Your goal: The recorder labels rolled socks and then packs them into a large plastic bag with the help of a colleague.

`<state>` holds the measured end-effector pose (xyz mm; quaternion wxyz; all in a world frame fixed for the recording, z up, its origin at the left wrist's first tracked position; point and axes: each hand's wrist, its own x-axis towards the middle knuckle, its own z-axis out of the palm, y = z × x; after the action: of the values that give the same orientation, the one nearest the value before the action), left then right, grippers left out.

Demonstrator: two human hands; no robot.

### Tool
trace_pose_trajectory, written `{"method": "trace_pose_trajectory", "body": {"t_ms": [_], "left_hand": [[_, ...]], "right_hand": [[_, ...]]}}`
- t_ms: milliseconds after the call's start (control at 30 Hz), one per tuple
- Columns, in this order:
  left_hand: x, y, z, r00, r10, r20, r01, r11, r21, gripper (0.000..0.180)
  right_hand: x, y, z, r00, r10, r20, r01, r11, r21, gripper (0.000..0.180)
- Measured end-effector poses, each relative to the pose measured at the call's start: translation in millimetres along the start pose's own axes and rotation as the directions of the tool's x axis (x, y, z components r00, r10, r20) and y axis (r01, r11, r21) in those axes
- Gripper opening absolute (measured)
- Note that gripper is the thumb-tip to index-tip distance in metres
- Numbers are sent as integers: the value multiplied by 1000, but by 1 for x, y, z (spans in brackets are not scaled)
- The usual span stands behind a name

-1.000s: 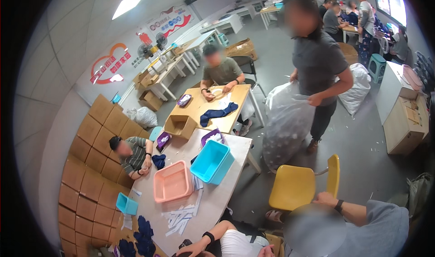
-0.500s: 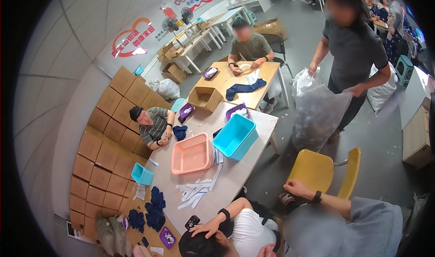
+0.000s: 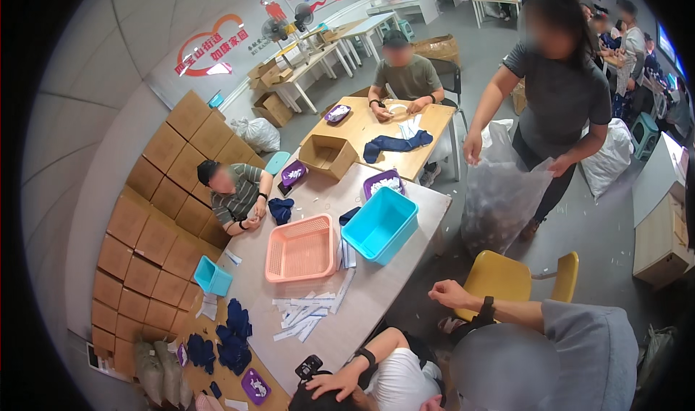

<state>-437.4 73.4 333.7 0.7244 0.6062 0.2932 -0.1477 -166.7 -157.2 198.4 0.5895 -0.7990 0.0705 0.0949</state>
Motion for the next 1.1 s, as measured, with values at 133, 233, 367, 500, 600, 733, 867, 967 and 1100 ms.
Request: {"method": "trace_pose_trajectory", "body": {"t_ms": [133, 233, 367, 500, 600, 733, 867, 967, 1100], "left_hand": [[11, 48, 27, 982, -174, -75, 172, 985, -26, 26], [47, 29, 17, 998, 56, 35, -58, 995, 76, 27], [69, 44, 32, 999, 37, 14, -38, 998, 45, 29], [79, 65, 45, 999, 54, -9, -54, 999, 10, 32], [87, 67, 47, 996, 90, -15, -89, 994, 70, 34], [86, 66, 48, 992, 126, 3, -125, 981, 149, 32], [95, 59, 49, 1000, 14, 27, -14, 1000, 3, 28], [106, 50, 61, 999, 26, 22, -26, 1000, -3, 23], [121, 65, 79, 983, 105, 152, -102, 994, -24, 23]], "right_hand": [[29, 1, -5, 993, 115, 26, -116, 993, 13, 36], [51, -1, -16, 980, 197, 42, -196, 980, -23, 35], [70, -5, -19, 949, 279, 149, -278, 960, -29, 35], [88, -5, -11, 949, 249, 190, -240, 968, -72, 39], [81, -1, -13, 923, 290, 254, -267, 956, -120, 39], [67, 10, -20, 927, 314, 205, -301, 949, -91, 40], [60, 33, -39, 941, 339, 2, -333, 926, -176, 44], [53, 56, -70, 946, 311, -90, -323, 923, -208, 48], [72, 82, -111, 899, 399, -182, -435, 861, -264, 57]]}}
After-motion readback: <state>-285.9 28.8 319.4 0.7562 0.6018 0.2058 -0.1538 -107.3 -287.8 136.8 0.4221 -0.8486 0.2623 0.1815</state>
